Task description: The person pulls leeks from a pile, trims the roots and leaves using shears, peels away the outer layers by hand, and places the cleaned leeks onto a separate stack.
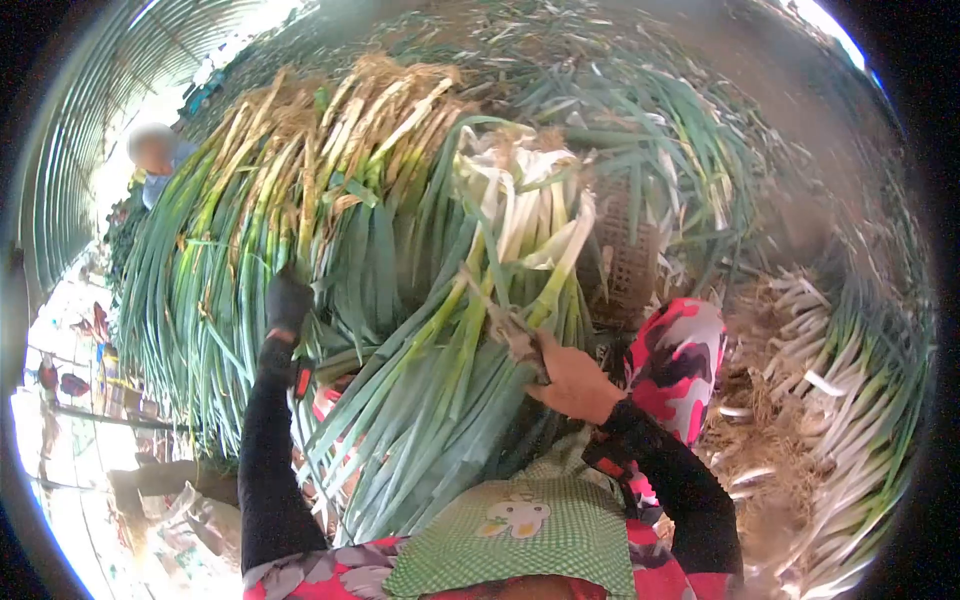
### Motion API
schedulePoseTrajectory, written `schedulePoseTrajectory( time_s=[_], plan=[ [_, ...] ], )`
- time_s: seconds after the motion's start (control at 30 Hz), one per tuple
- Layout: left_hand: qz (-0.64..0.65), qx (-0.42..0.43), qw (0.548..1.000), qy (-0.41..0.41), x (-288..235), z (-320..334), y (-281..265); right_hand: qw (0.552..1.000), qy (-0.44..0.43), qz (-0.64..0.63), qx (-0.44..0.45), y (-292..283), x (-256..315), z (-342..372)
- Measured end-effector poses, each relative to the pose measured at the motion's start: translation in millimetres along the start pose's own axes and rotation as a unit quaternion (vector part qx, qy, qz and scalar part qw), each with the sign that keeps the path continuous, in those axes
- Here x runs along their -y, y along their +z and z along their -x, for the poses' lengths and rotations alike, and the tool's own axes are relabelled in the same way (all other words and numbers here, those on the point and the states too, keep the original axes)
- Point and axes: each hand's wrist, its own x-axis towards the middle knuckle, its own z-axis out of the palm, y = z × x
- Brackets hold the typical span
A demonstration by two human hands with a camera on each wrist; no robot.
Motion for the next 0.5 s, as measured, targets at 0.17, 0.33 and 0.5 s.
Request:
schedulePoseTrajectory(
  time_s=[0.17, 0.33, 0.5],
  plan=[
    [0.069, 0.007, 0.994, 0.084, -128.7, 56.5, -59.9, 0.994, 0.018, -0.023, -0.108, -11.1, -1.0, 5.2],
    [-0.026, 0.183, 0.974, 0.131, -206.0, 137.4, 36.7, 0.993, 0.059, 0.0, -0.098, -7.8, -1.6, 23.0],
    [-0.048, 0.242, 0.925, 0.288, -226.6, 148.3, 80.7, 0.978, 0.178, 0.047, -0.098, -8.7, -33.4, 56.8]
  ],
)
